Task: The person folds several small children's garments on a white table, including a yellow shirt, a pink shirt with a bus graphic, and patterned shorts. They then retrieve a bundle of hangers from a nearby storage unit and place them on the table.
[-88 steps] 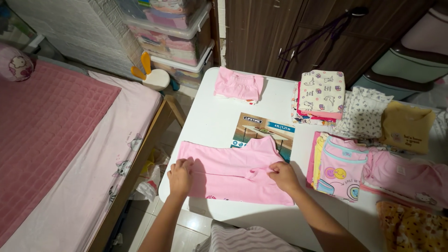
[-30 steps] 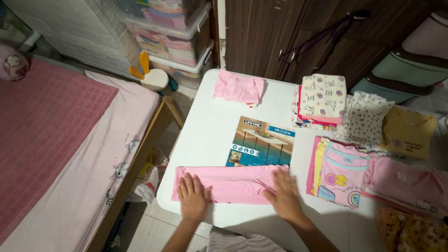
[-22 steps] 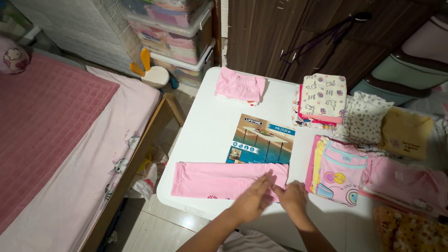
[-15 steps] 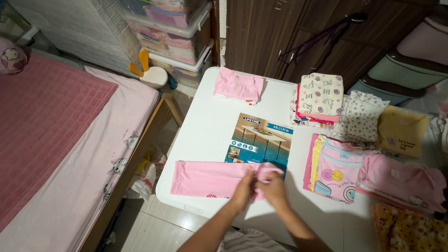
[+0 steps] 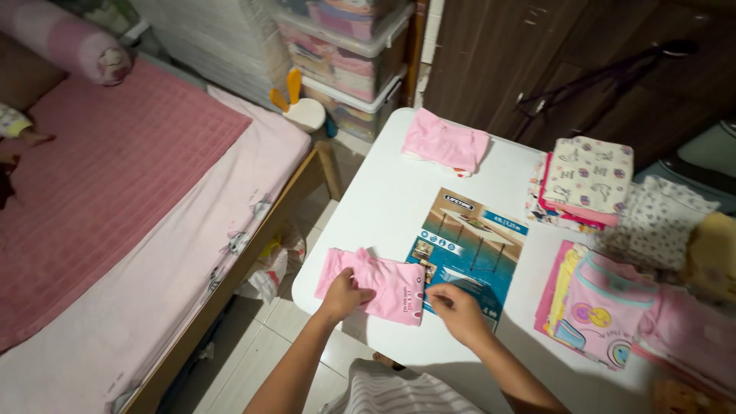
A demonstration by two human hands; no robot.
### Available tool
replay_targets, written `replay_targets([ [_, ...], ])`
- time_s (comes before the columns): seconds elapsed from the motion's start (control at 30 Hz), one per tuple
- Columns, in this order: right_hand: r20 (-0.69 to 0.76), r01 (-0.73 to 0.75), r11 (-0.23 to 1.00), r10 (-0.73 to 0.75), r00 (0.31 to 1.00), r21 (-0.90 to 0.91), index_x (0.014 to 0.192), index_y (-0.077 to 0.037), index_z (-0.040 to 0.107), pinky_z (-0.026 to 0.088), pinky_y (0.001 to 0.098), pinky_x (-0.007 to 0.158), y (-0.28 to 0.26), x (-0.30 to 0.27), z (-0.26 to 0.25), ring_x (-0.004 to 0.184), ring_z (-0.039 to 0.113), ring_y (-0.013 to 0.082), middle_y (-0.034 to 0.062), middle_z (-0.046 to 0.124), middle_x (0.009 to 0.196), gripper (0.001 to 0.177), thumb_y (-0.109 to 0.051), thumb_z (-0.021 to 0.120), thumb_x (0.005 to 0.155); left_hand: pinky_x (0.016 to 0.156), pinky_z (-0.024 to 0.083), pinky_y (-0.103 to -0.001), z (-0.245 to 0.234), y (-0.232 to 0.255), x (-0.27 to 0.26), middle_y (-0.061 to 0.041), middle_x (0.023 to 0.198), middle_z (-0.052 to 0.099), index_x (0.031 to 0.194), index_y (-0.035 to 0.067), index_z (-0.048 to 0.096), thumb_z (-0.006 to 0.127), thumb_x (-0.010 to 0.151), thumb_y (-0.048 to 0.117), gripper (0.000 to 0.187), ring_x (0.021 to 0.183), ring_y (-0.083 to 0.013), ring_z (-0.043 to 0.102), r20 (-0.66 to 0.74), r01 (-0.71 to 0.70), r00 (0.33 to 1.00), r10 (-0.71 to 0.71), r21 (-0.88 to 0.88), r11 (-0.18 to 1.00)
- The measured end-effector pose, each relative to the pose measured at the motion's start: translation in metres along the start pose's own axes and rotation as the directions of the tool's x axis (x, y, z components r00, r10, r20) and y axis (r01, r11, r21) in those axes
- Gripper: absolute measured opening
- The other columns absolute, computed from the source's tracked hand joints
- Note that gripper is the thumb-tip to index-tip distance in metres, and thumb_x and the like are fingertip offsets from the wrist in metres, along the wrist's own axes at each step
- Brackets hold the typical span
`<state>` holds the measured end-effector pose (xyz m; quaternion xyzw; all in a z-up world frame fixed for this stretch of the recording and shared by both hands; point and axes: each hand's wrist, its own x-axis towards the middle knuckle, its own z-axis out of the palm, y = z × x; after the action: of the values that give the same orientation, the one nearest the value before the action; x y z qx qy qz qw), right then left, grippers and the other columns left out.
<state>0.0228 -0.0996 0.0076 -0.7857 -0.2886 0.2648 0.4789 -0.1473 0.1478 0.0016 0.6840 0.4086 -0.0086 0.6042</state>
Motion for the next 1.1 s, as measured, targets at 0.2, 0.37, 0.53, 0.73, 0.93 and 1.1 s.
replay_targets([
  [0.2,0.062,0.302,0.89,-0.299,0.952,-0.343,0.123,-0.005,0.065,0.047,0.0433,0.096,-0.03,0.047,0.03,0.111,0.057,0.0318,0.0129,0.067,0.123,0.041,-0.021,0.073,0.087,0.068,0.058,-0.036,-0.051,-0.03,0.018,-0.025,0.11,0.073,0.145,-0.009,0.041,0.07,0.086,0.029,0.076,0.082,-0.0246,0.072,-0.03,0.115,0.991,-0.13,-0.311,0.943],
  [0.37,0.214,0.167,0.807,-0.052,0.976,-0.567,0.112,-0.008,0.067,0.042,0.0514,0.098,-0.028,0.064,0.038,0.105,0.062,0.0319,0.0104,0.072,0.109,0.028,-0.028,0.069,0.092,0.076,0.064,-0.038,-0.063,-0.06,0.028,-0.019,0.106,0.07,0.124,-0.01,0.051,0.085,0.072,0.015,0.068,0.088,-0.0233,0.074,-0.072,-0.094,0.994,0.084,-0.153,0.984],
  [0.53,0.392,0.068,0.754,0.26,0.883,-0.653,0.088,-0.012,0.073,0.043,0.0497,0.099,-0.012,0.015,0.012,0.095,0.071,0.0256,0.0043,0.074,0.091,0.014,-0.026,0.073,0.086,0.082,0.06,-0.04,-0.04,-0.046,0.057,-0.022,0.102,0.077,0.128,-0.002,0.052,0.059,0.092,0.023,0.045,0.087,-0.0292,0.077,-0.183,-0.088,0.978,0.097,0.056,0.995],
  [0.73,0.18,0.302,0.799,-0.243,0.953,-0.52,0.106,-0.012,0.072,0.049,0.0389,0.101,-0.03,-0.004,0.032,0.118,0.061,0.0274,0.009,0.067,0.122,0.023,-0.029,0.069,0.091,0.088,0.056,-0.04,-0.083,-0.019,0.059,-0.022,0.11,0.072,0.131,0.001,0.048,0.085,0.081,0.024,0.067,0.098,-0.031,0.072,-0.179,-0.032,0.98,0.083,0.269,0.963],
  [0.93,0.575,0.696,0.557,-0.415,0.705,-0.452,0.149,-0.005,0.046,0.01,0.051,0.121,-0.048,-0.002,0.081,0.154,0.015,0.0385,0.0204,0.026,0.161,0.064,-0.046,0.051,0.099,0.088,0.057,-0.045,-0.099,-0.021,0.055,-0.021,0.111,0.072,0.122,0.004,0.063,0.073,0.084,0.014,0.04,0.1,-0.038,0.072,-0.409,-0.103,0.877,0.252,0.351,0.931],
  [1.1,0.538,0.64,0.559,-0.362,0.761,-0.528,0.153,-0.011,0.043,0.008,0.0489,0.125,-0.056,0.009,0.091,0.156,0.015,0.0313,0.0148,0.024,0.168,0.057,-0.045,0.045,0.107,0.093,0.049,-0.048,-0.07,-0.007,0.036,-0.017,0.115,0.065,0.112,0.009,0.072,0.078,0.077,0.024,0.038,0.108,-0.0378,0.061,-0.478,-0.134,0.71,0.518,0.63,0.765],
])
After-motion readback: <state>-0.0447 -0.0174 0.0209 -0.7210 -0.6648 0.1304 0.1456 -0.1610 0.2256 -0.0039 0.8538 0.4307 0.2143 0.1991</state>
